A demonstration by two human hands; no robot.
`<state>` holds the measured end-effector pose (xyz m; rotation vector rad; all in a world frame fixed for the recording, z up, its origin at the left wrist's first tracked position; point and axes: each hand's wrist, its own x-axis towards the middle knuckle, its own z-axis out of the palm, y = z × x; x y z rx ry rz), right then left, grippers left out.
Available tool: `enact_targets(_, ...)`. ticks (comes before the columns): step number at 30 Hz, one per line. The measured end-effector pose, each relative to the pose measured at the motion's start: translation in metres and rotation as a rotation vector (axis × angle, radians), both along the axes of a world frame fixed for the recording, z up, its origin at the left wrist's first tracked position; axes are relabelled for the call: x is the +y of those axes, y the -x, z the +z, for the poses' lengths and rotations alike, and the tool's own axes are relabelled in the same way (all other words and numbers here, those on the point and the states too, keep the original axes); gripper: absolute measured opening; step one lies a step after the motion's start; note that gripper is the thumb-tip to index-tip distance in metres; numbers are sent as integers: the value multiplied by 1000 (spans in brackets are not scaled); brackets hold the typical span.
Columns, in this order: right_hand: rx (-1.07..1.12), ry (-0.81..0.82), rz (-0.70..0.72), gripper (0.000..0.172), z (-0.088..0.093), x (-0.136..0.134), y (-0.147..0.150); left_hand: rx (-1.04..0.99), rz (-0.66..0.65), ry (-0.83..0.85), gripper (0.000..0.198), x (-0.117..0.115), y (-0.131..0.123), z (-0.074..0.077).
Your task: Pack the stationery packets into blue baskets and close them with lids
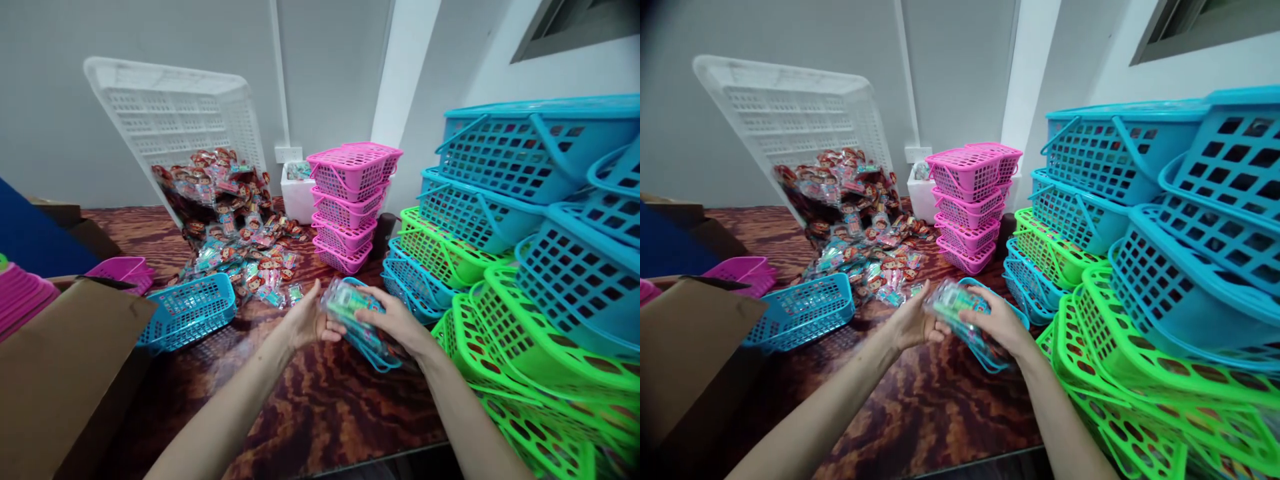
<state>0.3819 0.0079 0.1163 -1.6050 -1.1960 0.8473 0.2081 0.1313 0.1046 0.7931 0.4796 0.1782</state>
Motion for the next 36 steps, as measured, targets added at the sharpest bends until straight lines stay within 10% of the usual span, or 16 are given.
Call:
enact_targets(5,-45,85,-73,47,-10,18,-10,-31,92,-40,49,-11,-15,-10)
enact_targets(13,-1055,298,-328,52,-11,29,3,138,444,-205,47,-44,-40,-41)
enact_targets(20,-996,402,-189,43,-26,31,-13,237,492,-319,69,-50,-37,-45)
enact_targets(29,-1066,235,-270,48,-35,30,59,341,423,-476,84,-14,16,-36)
enact_targets(36,-864,161,-321,59,-48,35,31,386,509,-649,89,-18,18,-50)
